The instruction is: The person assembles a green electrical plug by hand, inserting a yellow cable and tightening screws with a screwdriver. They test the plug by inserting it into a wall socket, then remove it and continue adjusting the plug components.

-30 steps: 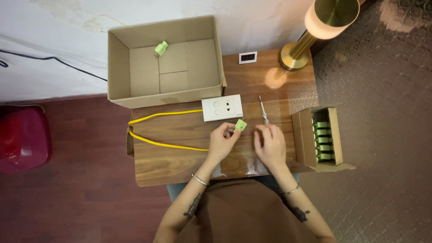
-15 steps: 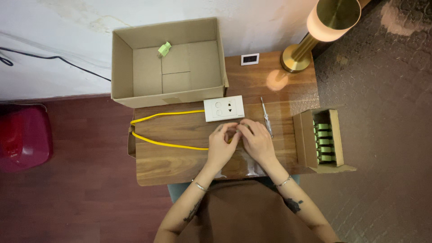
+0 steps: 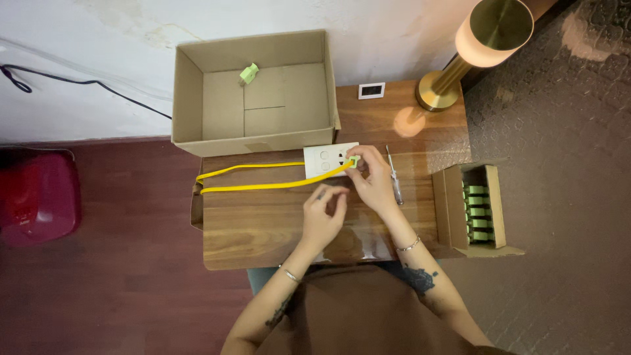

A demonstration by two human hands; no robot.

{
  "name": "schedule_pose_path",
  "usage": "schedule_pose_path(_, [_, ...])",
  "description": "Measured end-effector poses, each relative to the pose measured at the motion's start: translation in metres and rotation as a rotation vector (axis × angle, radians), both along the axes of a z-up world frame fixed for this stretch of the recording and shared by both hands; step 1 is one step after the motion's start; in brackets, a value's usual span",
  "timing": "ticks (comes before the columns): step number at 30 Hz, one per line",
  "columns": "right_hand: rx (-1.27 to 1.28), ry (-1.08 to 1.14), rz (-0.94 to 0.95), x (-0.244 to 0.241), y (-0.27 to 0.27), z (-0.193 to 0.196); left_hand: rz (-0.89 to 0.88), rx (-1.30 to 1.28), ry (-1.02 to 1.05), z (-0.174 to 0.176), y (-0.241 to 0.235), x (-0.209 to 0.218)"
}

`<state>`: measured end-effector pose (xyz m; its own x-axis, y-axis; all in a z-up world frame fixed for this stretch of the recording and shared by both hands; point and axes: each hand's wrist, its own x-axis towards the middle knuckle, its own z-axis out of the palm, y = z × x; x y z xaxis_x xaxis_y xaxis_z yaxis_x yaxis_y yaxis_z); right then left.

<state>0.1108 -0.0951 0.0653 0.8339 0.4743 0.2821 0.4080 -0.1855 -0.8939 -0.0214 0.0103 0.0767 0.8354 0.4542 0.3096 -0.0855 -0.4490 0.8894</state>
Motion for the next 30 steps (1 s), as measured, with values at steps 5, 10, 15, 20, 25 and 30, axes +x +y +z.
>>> schedule_pose_path(5, [0.026,0.131,0.044,0.013,0.009,-0.008,0.204,0.208,-0.03,-0.013,0.018,0.009])
schedule_pose_path(10, [-0.027,0.168,0.076,0.019,0.013,-0.02,0.299,0.224,0.026,-0.019,0.027,0.024])
schedule_pose_path(15, [-0.18,-0.127,0.026,0.016,0.013,-0.009,0.227,0.102,0.092,-0.026,0.035,0.036])
schedule_pose_path(20, [-0.131,-0.125,-0.031,0.011,0.015,-0.02,0.23,0.199,0.068,-0.039,0.037,0.038])
schedule_pose_path(25, [-0.046,-0.11,-0.056,0.01,0.02,-0.032,0.247,0.19,0.105,-0.037,0.036,0.038])
schedule_pose_path(30, [-0.006,-0.077,-0.044,0.012,0.02,-0.033,0.239,0.252,0.1,-0.035,0.037,0.042])
